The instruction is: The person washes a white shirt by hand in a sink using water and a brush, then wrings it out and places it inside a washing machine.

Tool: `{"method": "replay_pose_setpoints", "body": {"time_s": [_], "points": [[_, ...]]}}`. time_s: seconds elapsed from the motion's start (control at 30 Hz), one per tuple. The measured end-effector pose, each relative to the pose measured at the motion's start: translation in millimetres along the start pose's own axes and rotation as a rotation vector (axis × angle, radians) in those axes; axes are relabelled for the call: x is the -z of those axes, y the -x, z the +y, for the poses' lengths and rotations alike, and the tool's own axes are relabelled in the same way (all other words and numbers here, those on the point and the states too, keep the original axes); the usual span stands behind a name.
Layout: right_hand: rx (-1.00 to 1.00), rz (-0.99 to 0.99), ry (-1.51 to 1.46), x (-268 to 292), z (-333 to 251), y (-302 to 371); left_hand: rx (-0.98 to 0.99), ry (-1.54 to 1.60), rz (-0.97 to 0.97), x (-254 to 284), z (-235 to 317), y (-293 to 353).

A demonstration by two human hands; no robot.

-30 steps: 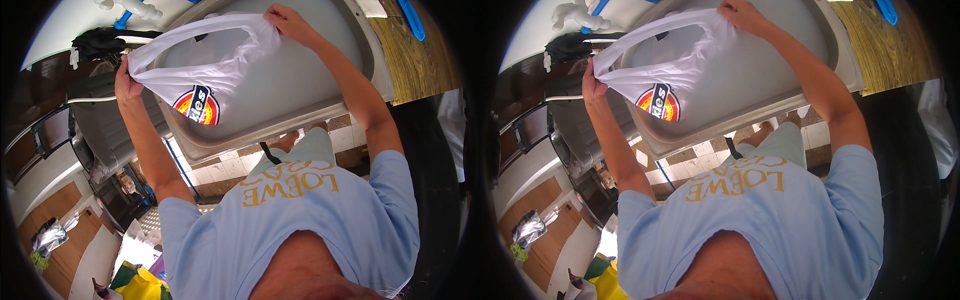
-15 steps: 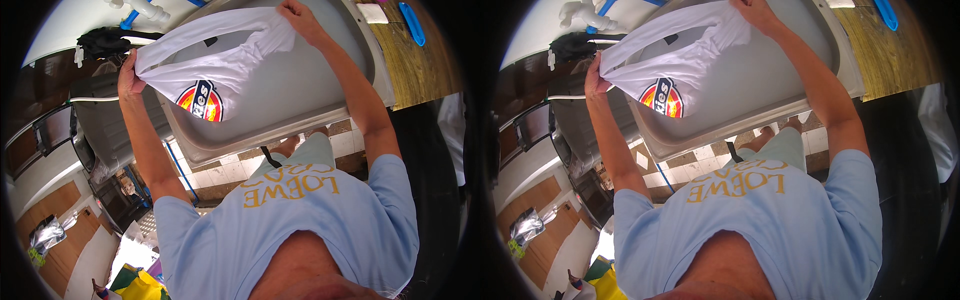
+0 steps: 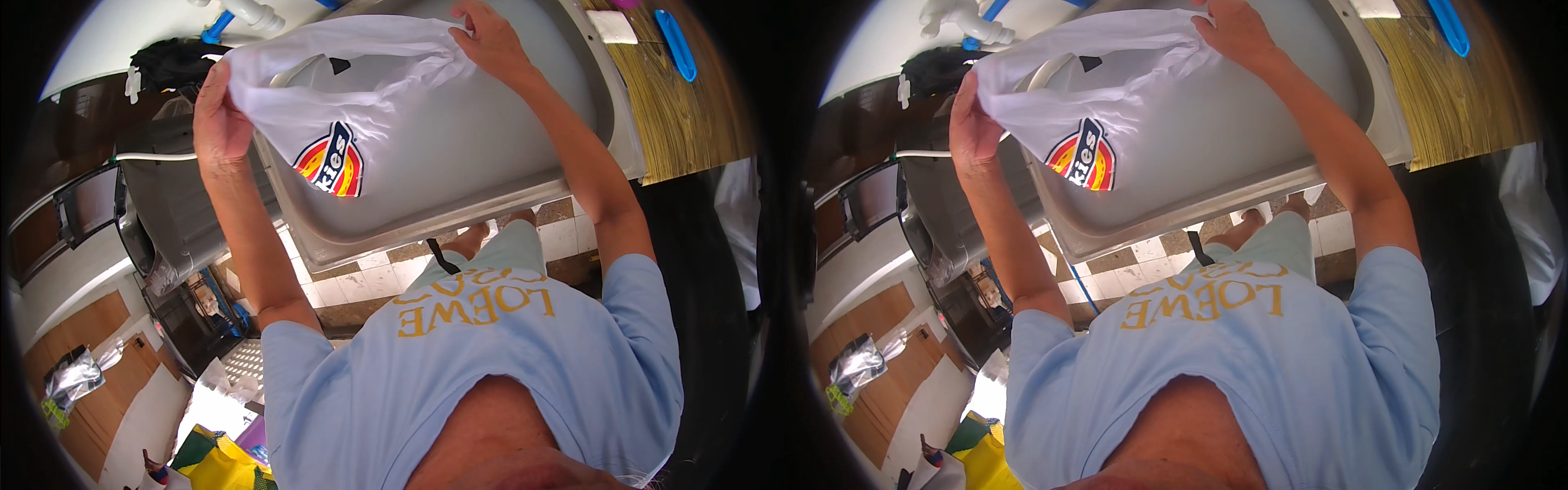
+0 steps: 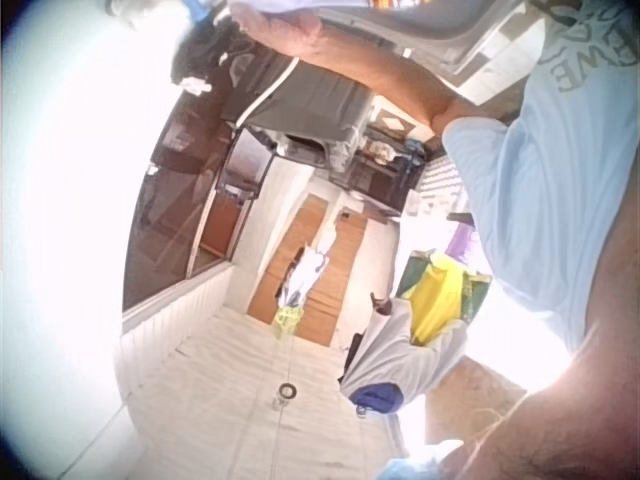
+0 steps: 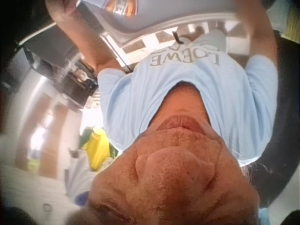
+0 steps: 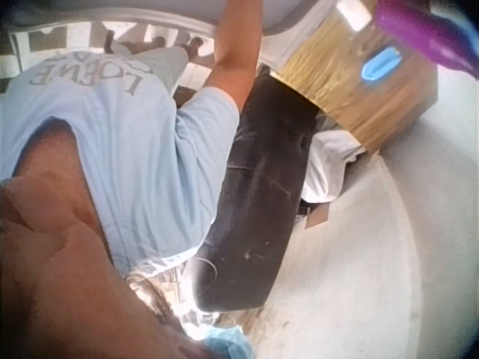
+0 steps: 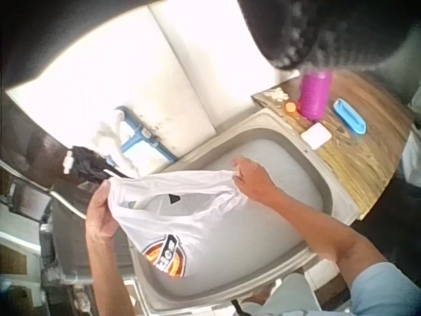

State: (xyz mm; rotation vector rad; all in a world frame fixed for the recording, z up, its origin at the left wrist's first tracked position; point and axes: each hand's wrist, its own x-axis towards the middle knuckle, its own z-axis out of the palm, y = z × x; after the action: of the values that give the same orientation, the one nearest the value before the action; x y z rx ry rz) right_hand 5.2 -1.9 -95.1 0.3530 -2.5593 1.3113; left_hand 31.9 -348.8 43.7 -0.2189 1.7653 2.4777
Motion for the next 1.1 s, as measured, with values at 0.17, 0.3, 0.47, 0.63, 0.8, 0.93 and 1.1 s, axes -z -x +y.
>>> {"method": "replay_pose_setpoints", "body": {"time_s": [0.17, 0.3, 0.47, 0.63, 0.8, 0.93, 1.1], "points": [[-0.358, -0.531, -0.849, 17.8, -21.4, -4.0, -0.215, -0.418, -0.179, -105.5, -80.8, 63.3], [-0.496, -0.647, -1.108, 24.4, -23.1, -1.3, -0.585, -0.915, -0.238, -148.8, -169.9, 87.8], [-0.395, -0.54, -1.258, 29.0, 4.8, -6.2, -0.556, -0.978, -0.144, -154.8, -190.3, 100.1], [-0.186, -0.618, -1.715, 30.6, -14.8, -7.3, -0.621, -1.087, -0.045, -74.0, -149.6, 53.0], [-0.17, -0.478, -1.799, 27.6, -25.0, -17.8, -0.287, -1.561, -0.09, -21.2, -134.2, 34.8], [-0.328, -0.339, -1.583, 43.9, -11.2, -18.6, -0.37, -1.48, -0.188, -44.7, -143.1, 40.3], [-0.33, -0.107, -0.545, 21.9, 23.1, -18.4, -0.49, -1.533, -0.136, -85.4, -193.5, 56.9]]}}
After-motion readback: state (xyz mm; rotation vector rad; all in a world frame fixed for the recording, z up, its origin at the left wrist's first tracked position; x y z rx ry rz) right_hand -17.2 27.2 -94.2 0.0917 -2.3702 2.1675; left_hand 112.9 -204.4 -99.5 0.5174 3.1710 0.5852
